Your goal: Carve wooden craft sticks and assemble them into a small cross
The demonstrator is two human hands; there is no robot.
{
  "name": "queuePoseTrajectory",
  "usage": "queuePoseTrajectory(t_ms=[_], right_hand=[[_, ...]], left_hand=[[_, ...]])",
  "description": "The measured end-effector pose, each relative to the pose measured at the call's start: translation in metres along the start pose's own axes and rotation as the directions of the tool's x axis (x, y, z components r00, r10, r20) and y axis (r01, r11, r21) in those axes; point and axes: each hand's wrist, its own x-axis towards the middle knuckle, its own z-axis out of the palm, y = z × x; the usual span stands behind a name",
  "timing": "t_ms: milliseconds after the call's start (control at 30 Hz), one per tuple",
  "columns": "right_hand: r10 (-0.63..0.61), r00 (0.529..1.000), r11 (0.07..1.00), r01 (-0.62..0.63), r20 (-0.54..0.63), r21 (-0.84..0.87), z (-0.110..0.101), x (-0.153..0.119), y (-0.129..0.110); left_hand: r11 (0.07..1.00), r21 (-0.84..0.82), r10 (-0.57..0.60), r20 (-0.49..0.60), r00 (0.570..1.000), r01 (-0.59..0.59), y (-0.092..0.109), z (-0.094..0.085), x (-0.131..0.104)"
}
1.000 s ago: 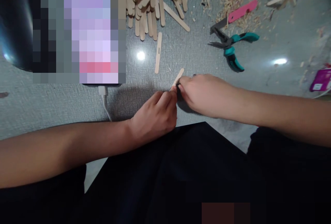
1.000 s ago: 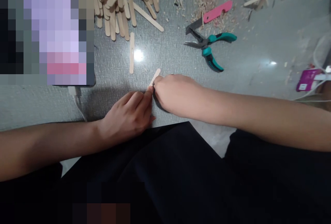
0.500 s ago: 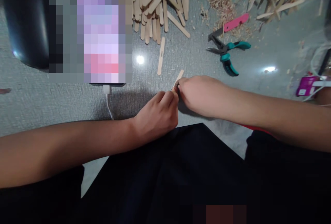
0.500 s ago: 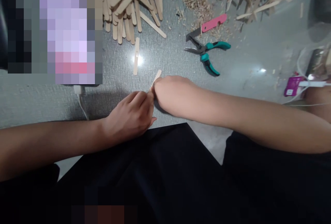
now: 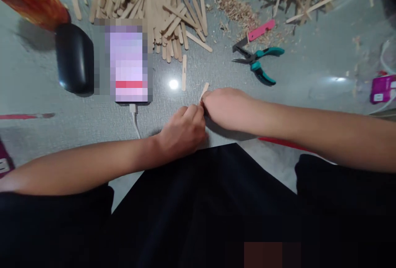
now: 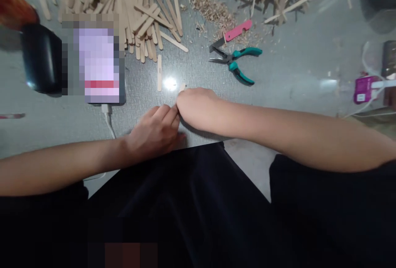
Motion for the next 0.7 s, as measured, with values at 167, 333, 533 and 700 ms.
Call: queuePoseTrajectory(t_ms=[167, 333, 533, 700], right_hand=[[-0.044, 0.99, 0.996, 0.034, -0.133, -0.081, -0.027, -0.015, 0.016], [-0.012, 0.934, 0.958, 0.114, -0.358, 0.264, -0.061, -0.03, 0.039], [-0.003, 0.905, 0.451, 0.382, -0.426, 0.807, -0.111, -0.004, 0.011], [-0.021, 0.872, 0.269, 0.476, -0.489, 0.837, -0.166, 0.014, -0.014]], left_hand=[[0.991, 0.107, 0.097, -0.182, 0.978, -0.079, -0.004, -0.019, -0.003], [0.828, -0.56, -0.028, -0.088, 0.996, -0.027, 0.001, -0.04, 0.001], [-0.274, -0.948, -0.509, 0.284, 0.813, 0.159, 0.005, -0.022, 0.068], [-0.548, -0.823, -0.53, 0.205, 0.823, -0.147, 0.032, -0.025, 0.128]])
